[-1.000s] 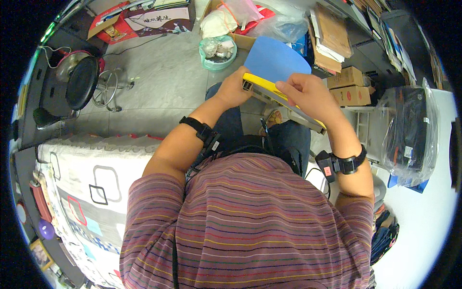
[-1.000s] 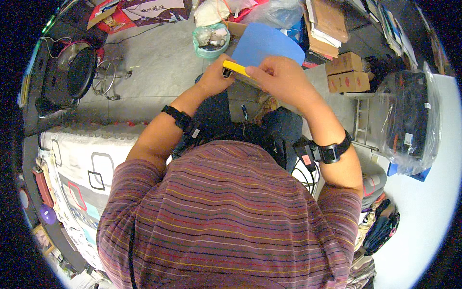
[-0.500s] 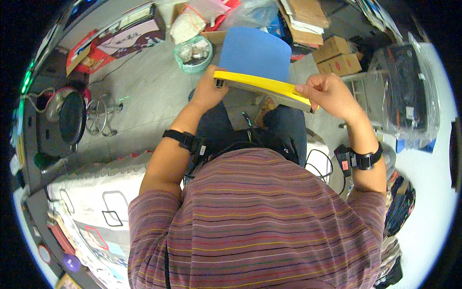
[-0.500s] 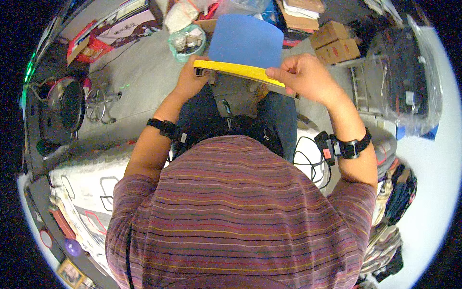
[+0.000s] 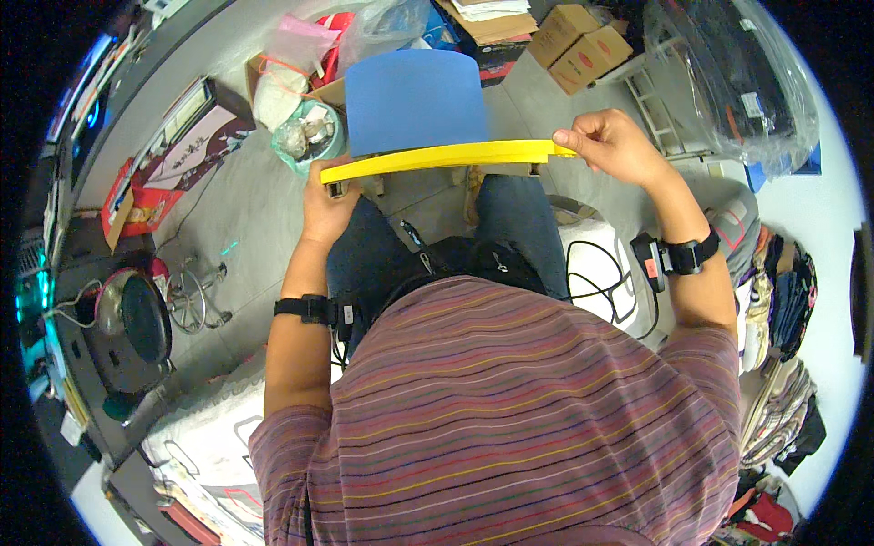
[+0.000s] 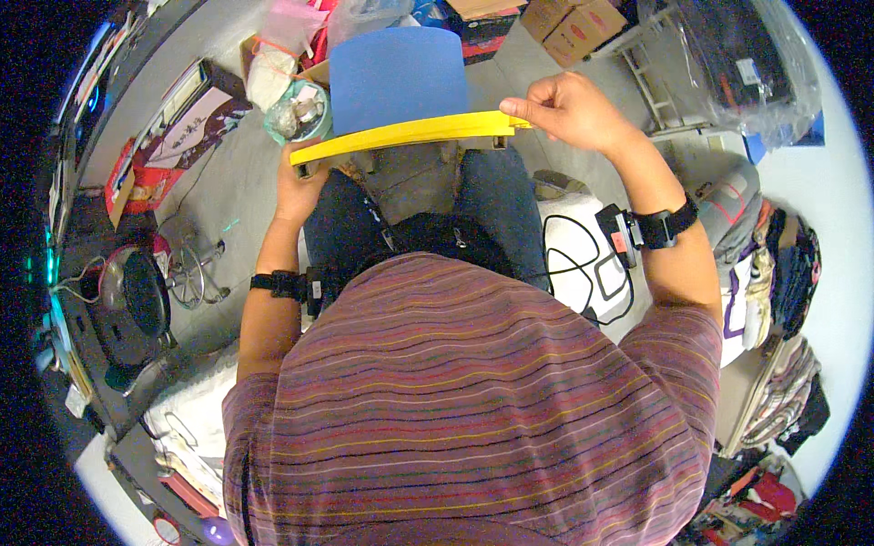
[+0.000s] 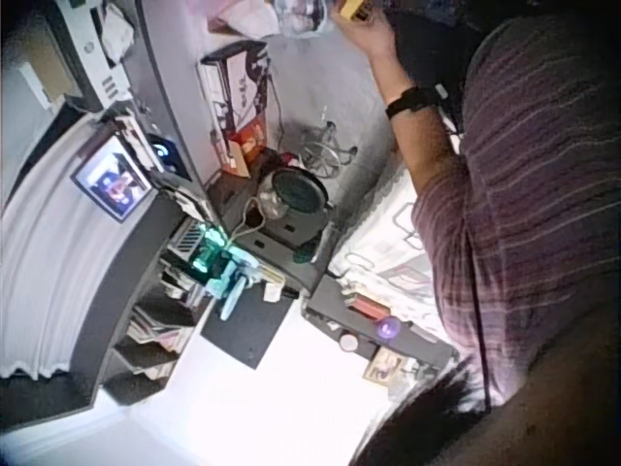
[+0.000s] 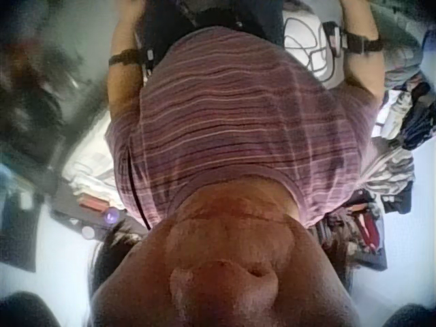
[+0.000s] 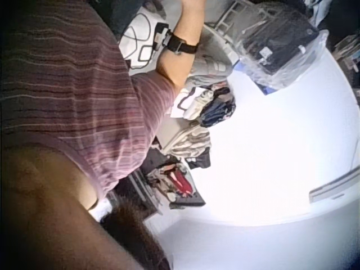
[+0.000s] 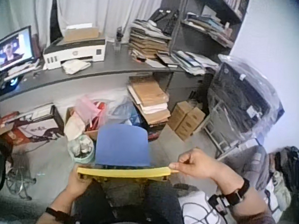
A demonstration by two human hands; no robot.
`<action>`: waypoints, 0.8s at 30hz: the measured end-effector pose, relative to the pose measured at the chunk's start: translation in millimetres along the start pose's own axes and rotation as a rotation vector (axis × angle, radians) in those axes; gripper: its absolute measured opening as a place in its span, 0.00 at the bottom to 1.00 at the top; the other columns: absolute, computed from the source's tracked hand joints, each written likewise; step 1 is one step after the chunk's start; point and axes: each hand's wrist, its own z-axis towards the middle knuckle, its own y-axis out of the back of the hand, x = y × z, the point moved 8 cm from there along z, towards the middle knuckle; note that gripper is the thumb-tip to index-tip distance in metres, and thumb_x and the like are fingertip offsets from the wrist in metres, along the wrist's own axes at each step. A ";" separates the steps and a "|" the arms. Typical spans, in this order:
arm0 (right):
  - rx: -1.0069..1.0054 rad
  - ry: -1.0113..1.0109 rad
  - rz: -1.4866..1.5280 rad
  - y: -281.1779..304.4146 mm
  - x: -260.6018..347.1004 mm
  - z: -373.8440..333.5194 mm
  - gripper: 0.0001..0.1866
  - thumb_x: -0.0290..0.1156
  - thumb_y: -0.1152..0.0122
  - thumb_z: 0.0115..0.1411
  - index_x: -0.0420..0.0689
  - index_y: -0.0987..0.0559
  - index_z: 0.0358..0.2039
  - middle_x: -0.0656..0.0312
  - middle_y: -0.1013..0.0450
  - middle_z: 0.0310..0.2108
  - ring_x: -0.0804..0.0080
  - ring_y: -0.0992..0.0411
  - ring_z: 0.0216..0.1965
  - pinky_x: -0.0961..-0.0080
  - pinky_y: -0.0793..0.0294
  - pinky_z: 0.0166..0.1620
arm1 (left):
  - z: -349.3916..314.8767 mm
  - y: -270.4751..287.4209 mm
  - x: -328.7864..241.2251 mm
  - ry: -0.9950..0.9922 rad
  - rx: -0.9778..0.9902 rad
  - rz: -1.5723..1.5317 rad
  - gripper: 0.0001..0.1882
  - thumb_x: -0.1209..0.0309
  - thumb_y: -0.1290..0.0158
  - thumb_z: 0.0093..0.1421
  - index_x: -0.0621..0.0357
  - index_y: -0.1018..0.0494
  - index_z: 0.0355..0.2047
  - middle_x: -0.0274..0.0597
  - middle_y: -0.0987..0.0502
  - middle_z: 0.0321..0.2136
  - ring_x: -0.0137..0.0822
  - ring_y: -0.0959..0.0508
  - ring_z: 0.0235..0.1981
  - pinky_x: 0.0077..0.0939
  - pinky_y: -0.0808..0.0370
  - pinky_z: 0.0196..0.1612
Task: The person assembles a small blue and yellow plastic chair by hand. They attach the yellow frame to the blue seat, then install the legs and cross-braces, tightening each connection. The chair is flipped and inspected, then placed on the floor.
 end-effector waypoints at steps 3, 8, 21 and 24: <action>-0.046 0.041 -0.057 5.5 -22.4 -2.3 0.27 0.53 0.35 0.56 0.44 0.26 0.13 0.66 0.36 0.09 0.79 0.40 0.13 0.75 0.41 0.18 | 0.6 -0.5 0.1 -0.010 0.015 -0.012 0.18 0.77 0.40 0.52 0.61 0.33 0.42 0.48 0.21 0.42 0.41 0.21 0.44 0.32 0.26 0.48; -0.105 0.046 -0.045 4.2 -62.7 -9.9 0.25 0.52 0.32 0.53 0.43 0.25 0.15 0.65 0.38 0.10 0.77 0.42 0.15 0.72 0.43 0.20 | 0.8 -3.3 5.1 0.024 0.050 -0.013 0.19 0.79 0.41 0.53 0.61 0.33 0.44 0.46 0.22 0.45 0.37 0.23 0.47 0.31 0.28 0.52; -0.136 0.017 -0.034 -25.4 -121.5 2.2 0.28 0.59 0.35 0.52 0.45 0.23 0.15 0.61 0.35 0.11 0.69 0.38 0.15 0.68 0.39 0.22 | 4.1 -7.0 -3.1 0.083 0.085 -0.072 0.17 0.82 0.41 0.52 0.60 0.35 0.40 0.49 0.24 0.45 0.42 0.27 0.54 0.35 0.32 0.58; -0.151 0.013 -0.047 -30.5 -126.8 5.2 0.29 0.61 0.36 0.52 0.46 0.23 0.15 0.61 0.35 0.11 0.68 0.37 0.15 0.68 0.38 0.22 | 3.8 -7.7 -3.7 0.117 0.094 -0.080 0.16 0.82 0.42 0.53 0.59 0.36 0.39 0.48 0.24 0.45 0.43 0.28 0.56 0.36 0.33 0.58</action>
